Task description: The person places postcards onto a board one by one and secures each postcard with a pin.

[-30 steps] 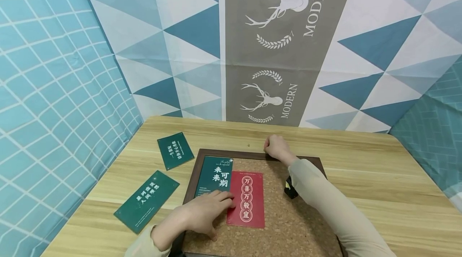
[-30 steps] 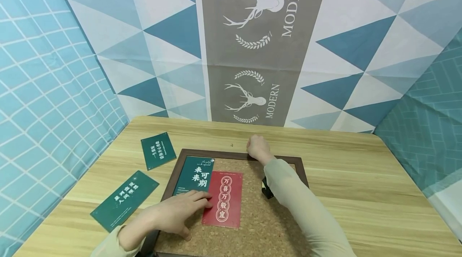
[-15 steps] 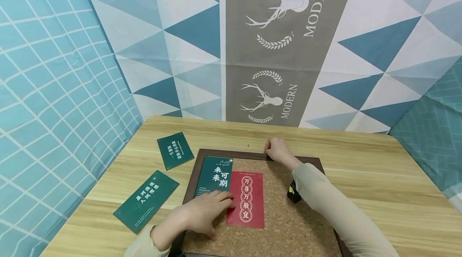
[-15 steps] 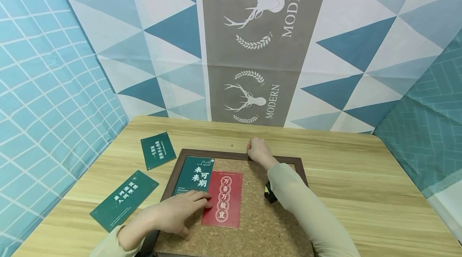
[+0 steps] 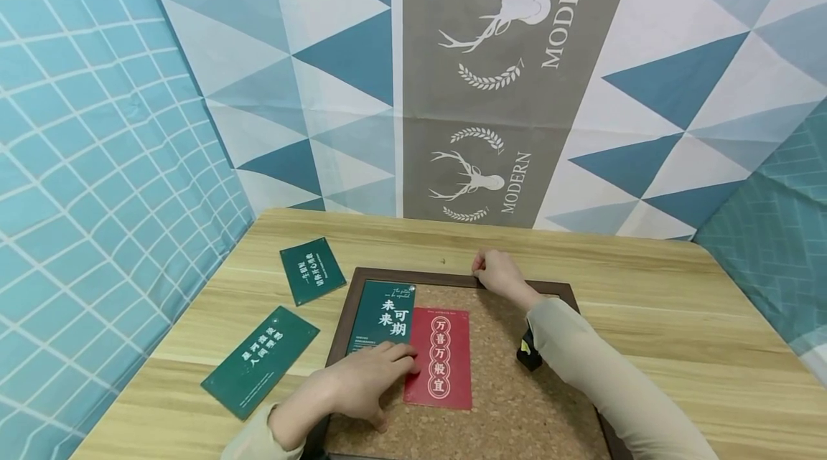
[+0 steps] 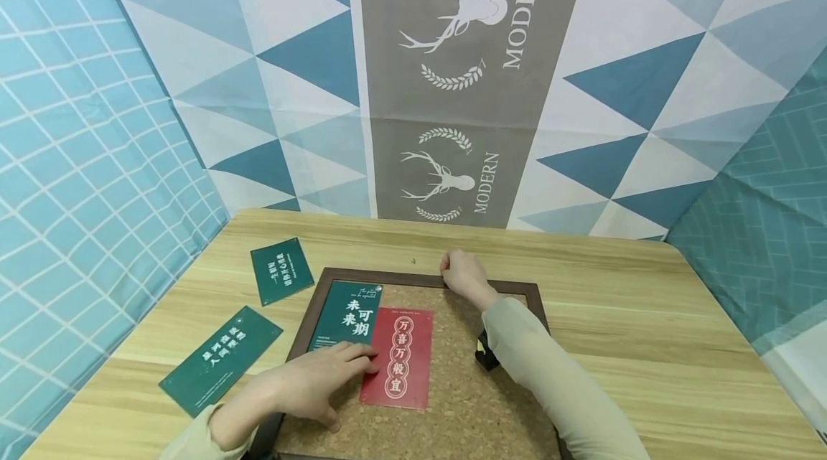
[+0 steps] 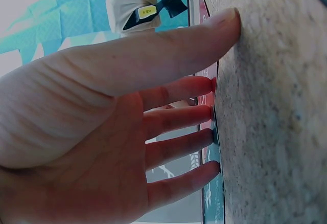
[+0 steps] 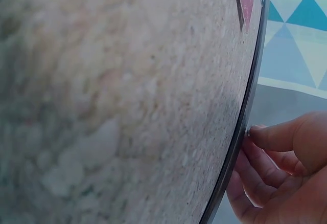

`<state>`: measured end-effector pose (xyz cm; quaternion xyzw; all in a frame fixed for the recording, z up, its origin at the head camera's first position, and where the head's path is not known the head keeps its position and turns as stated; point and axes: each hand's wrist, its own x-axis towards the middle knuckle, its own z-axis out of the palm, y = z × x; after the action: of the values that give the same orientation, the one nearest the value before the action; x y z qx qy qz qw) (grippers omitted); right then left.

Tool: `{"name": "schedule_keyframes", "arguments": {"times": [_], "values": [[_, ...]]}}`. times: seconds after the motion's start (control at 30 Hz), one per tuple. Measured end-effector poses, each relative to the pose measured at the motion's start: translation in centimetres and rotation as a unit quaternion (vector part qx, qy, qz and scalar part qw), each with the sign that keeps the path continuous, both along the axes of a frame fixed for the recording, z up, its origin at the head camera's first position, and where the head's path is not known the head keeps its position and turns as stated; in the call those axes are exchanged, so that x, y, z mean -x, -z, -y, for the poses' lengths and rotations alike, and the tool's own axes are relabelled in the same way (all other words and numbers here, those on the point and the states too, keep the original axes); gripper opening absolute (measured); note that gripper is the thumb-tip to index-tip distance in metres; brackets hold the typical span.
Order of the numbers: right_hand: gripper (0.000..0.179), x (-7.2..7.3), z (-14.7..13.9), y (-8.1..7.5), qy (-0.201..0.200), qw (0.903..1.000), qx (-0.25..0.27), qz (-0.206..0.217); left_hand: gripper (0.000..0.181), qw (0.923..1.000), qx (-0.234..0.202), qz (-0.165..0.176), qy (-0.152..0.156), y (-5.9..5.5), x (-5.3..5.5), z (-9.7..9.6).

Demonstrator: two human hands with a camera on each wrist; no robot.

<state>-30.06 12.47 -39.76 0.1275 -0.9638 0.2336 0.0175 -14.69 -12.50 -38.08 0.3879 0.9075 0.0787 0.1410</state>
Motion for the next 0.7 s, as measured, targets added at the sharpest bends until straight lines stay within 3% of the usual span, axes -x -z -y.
{"name": "schedule_keyframes", "arguments": {"times": [0.7], "values": [[0.005,-0.92,-0.08,-0.19,-0.012,0.9999,-0.001,-0.009,0.074,1.0000,0.003,0.003,-0.001,-0.07,-0.08,0.04]]}}
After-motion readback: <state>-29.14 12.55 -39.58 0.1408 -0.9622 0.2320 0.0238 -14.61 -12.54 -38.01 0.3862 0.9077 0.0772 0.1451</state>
